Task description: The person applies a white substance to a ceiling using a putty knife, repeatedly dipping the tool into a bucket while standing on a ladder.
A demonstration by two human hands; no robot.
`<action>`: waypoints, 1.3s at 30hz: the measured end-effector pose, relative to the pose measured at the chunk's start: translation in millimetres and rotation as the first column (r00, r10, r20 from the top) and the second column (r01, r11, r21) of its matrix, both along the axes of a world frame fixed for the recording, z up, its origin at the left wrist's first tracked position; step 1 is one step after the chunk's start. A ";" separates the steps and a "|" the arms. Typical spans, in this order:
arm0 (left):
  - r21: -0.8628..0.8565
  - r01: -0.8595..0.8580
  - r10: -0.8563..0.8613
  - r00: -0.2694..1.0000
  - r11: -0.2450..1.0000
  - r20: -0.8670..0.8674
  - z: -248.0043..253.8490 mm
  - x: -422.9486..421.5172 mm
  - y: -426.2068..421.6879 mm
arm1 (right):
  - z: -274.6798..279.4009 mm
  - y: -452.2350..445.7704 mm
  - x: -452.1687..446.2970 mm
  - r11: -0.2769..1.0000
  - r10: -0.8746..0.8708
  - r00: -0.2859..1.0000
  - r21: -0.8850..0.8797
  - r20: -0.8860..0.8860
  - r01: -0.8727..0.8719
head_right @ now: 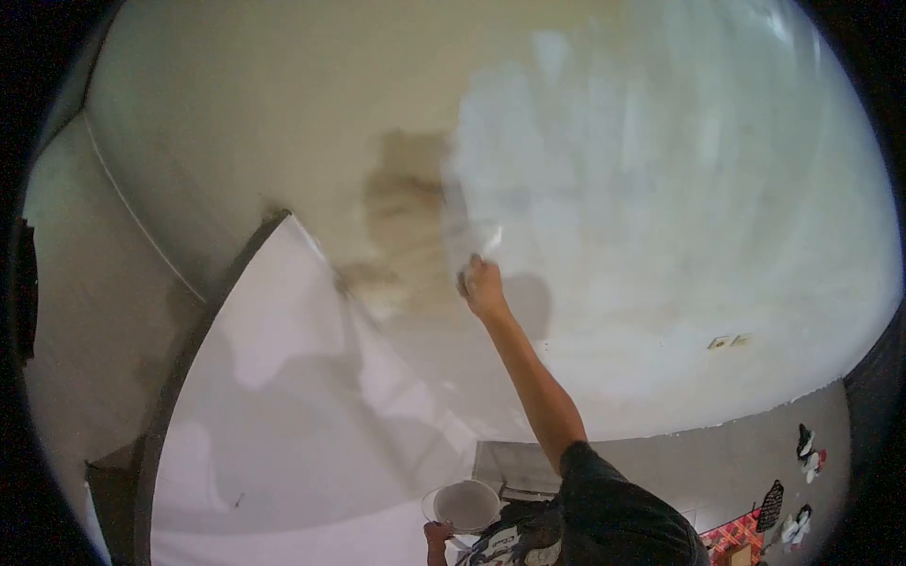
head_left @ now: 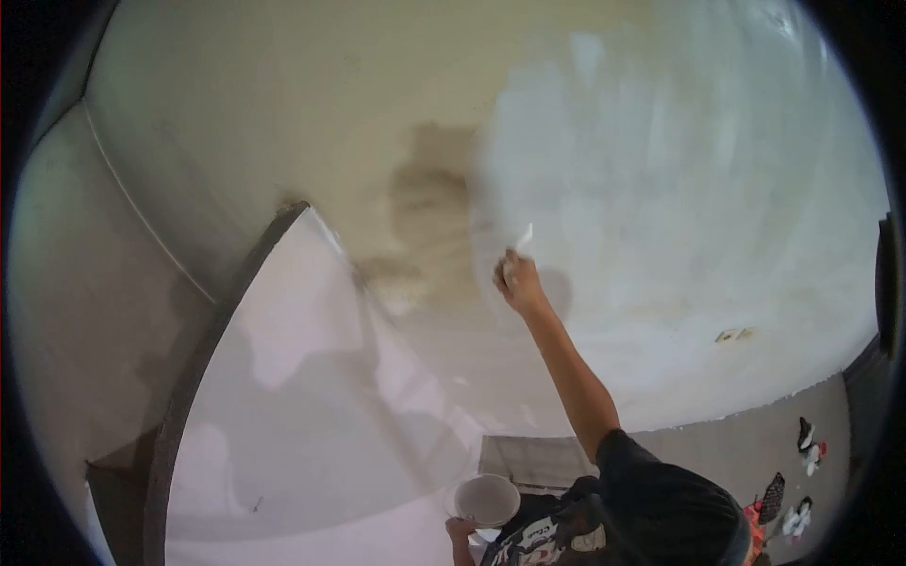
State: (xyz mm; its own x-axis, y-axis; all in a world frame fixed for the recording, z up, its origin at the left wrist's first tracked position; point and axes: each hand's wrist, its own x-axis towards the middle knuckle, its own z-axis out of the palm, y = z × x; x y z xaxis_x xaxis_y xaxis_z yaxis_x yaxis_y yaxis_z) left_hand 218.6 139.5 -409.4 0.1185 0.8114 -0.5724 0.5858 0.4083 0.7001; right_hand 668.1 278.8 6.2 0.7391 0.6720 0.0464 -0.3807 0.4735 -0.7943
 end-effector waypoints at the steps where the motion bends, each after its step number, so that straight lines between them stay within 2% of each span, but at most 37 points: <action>1: -0.017 0.012 -0.013 0.998 1.000 -0.064 6.6 2.4 4.0 | 37.2 -5.4 -4.9 0.997 0.036 0.990 0.067 0.137 -0.046; 2: -0.034 0.021 -0.026 0.991 0.999 -0.128 14.2 4.2 6.7 | 67.6 -2.5 -8.0 0.997 0.001 0.994 0.081 0.111 -0.010; 3: 0.006 0.028 -0.027 0.993 1.000 -0.113 12.7 2.0 7.2 | 94.1 1.9 -10.9 0.995 -0.034 0.996 0.092 0.084 0.026; 5: 0.079 0.039 -0.033 0.996 0.996 -0.082 -21.0 -6.1 6.9 | 141.4 6.0 -13.3 0.978 -0.034 0.999 0.206 -0.017 0.037; 7: 0.125 0.076 -0.061 0.990 0.989 -0.124 -28.1 -5.7 5.6 | 174.1 1.8 -14.6 0.992 0.021 0.992 0.120 0.128 -0.037; 8: 0.150 0.096 -0.074 0.987 0.984 -0.146 -30.2 -7.4 6.9 | 183.6 -1.0 -18.4 0.995 0.003 0.987 0.102 0.162 -0.020; 10: 0.160 0.112 -0.087 0.984 0.981 -0.153 -10.9 -6.8 4.2 | 191.2 -3.4 -23.6 0.998 -0.026 0.974 0.066 0.224 0.012; 11: 0.164 0.118 -0.093 0.984 0.979 -0.155 15.2 -1.3 2.0 | 187.3 -0.4 -22.9 0.996 -0.078 0.949 0.072 0.304 0.059; 12: 0.217 0.200 -0.166 0.972 0.955 -0.164 -14.5 -9.0 6.6 | 180.0 2.7 -19.5 0.991 -0.128 0.915 0.082 0.384 0.104; 14: 0.327 0.348 -0.299 0.935 0.879 -0.192 -80.5 -26.4 15.9 | 151.1 9.3 -7.8 0.986 -0.168 0.866 0.075 0.470 0.150; 17: 0.089 0.072 -0.059 0.989 0.993 -0.132 -13.0 -1.6 6.6 | 90.4 18.2 24.9 0.985 -0.149 0.840 0.008 0.522 0.170; 20: 0.228 0.276 -0.192 0.923 0.934 -0.333 -11.7 7.0 13.9 | 22.9 5.9 26.3 0.978 -0.057 0.861 -0.146 0.506 0.150; 23: 0.335 0.290 -0.237 0.953 0.896 -0.191 26.2 14.3 10.2 | -52.6 -10.0 19.4 0.965 0.042 0.905 -0.252 0.424 0.074; 26: 0.158 0.209 -0.191 0.975 0.965 -0.117 -2.4 16.6 17.8 | -133.5 -28.0 8.5 0.925 0.110 0.942 -0.380 0.317 0.020; 28: 0.161 0.251 -0.222 0.958 0.955 -0.181 19.4 21.8 13.4 | -167.3 -34.6 0.1 0.915 0.147 0.987 -0.388 0.069 -0.109; 29: 0.166 0.269 -0.233 0.949 0.949 -0.210 27.1 26.8 15.2 | -167.6 -33.1 -3.2 0.912 0.145 0.989 -0.388 0.000 -0.134; 31: 0.496 0.399 -0.217 0.898 0.771 -0.384 8.8 23.2 15.1 | -162.9 -31.4 -6.4 0.903 0.139 0.981 -0.388 -0.138 -0.183; 32: 0.618 0.467 -0.182 0.865 0.633 -0.467 -1.0 19.6 14.3 | -149.6 -20.2 -1.3 0.942 0.078 0.968 -0.300 -0.240 -0.150; 33: 0.510 0.414 -0.218 0.890 0.754 -0.400 2.7 18.2 12.4 | -128.1 -6.6 4.4 0.970 0.020 0.937 -0.220 -0.349 -0.103; 35: 0.237 0.306 -0.248 0.937 0.922 -0.245 14.8 21.4 14.3 | -52.3 -0.6 3.4 0.989 -0.052 0.894 -0.149 -0.444 -0.016; 36: 0.264 0.326 -0.265 0.934 0.908 -0.241 16.3 20.0 13.2 | -27.0 -6.3 8.5 0.986 0.101 0.967 -0.106 -0.233 -0.129; 37: 0.292 0.344 -0.281 0.930 0.893 -0.236 16.0 19.9 13.4 | -12.7 -3.6 17.0 0.950 0.251 0.968 0.193 -0.013 -0.244; 38: 0.320 0.361 -0.296 0.926 0.876 -0.233 16.5 20.0 11.6 | 14.9 -5.5 16.8 0.921 0.266 0.957 0.263 0.114 -0.288; 39: 0.153 0.211 -0.178 0.963 0.965 -0.203 22.3 25.5 11.8 | 52.1 -8.8 11.5 0.883 0.269 0.932 0.326 0.243 -0.339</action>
State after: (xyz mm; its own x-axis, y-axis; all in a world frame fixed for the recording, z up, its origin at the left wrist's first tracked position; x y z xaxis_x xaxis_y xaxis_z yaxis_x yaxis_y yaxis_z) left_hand 244.1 151.2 -387.1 0.1887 0.8711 -0.4534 0.7686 0.1564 0.6204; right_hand 679.6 270.1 58.3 0.4551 0.7738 0.4406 -0.4149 0.6221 -0.6640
